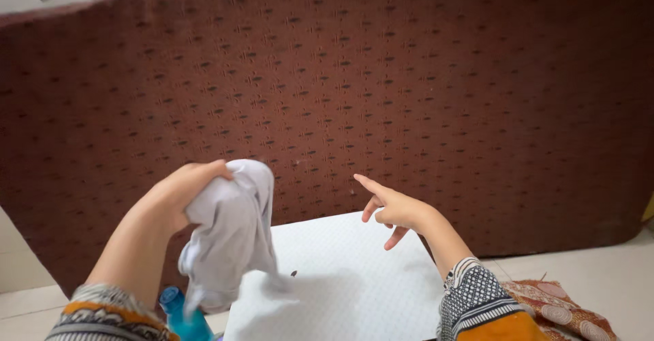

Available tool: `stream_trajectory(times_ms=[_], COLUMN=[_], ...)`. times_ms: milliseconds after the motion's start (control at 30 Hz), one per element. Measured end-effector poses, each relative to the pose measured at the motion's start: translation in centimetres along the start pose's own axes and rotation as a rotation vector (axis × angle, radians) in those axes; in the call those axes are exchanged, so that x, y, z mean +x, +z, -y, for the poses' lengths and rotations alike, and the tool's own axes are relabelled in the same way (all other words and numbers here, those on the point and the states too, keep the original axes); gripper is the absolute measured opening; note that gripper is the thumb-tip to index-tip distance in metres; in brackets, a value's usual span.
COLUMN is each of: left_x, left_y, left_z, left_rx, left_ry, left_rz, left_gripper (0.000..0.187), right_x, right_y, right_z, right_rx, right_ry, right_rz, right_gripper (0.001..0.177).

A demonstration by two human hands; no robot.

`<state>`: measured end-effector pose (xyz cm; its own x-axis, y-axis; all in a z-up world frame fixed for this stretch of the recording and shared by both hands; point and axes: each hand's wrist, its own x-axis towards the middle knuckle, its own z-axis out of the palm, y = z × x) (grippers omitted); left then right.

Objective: The person wipes the wooden legs and frame of a small stool with a white cloth, then cleans the white textured top surface of the stool. The person uses a cloth to remove dust or residue from the furniture.

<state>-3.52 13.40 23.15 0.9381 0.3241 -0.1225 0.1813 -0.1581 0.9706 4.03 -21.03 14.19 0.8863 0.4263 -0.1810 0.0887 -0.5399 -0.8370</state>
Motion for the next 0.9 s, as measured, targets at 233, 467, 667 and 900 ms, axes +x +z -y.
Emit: stream_trajectory(times_ms=[233, 467, 667, 900], left_x=[-0.2, 3.2, 0.7, -4.4], left_y=[8.8, 9.8, 11.5, 21.5], left_z=[-0.7, 12.5, 16.1, 19.9], left_rx=[0.558, 0.973, 1.054, 1.201], left_ry=[0.096, -0.075, 0.119, 0.104], left_rz=[0.069, -0.219, -0.149, -0.032], left_gripper=[0.046, 0.064, 0.091, 0.097], right_x=[-4.0, -8.4, -8.7, -3.7], right_y=[-1.4, -1.7, -0.1, 1.9], right_z=[1.4, -1.5, -2.4, -6.5], right_rx=[-0.04, -0.059, 0.066, 0.155], right_ry=[-0.049, 0.009, -0.033, 0.0], right_rz=[-0.034, -0.002, 0.061, 0.111], right_gripper=[0.089, 0.081, 0.064, 0.06])
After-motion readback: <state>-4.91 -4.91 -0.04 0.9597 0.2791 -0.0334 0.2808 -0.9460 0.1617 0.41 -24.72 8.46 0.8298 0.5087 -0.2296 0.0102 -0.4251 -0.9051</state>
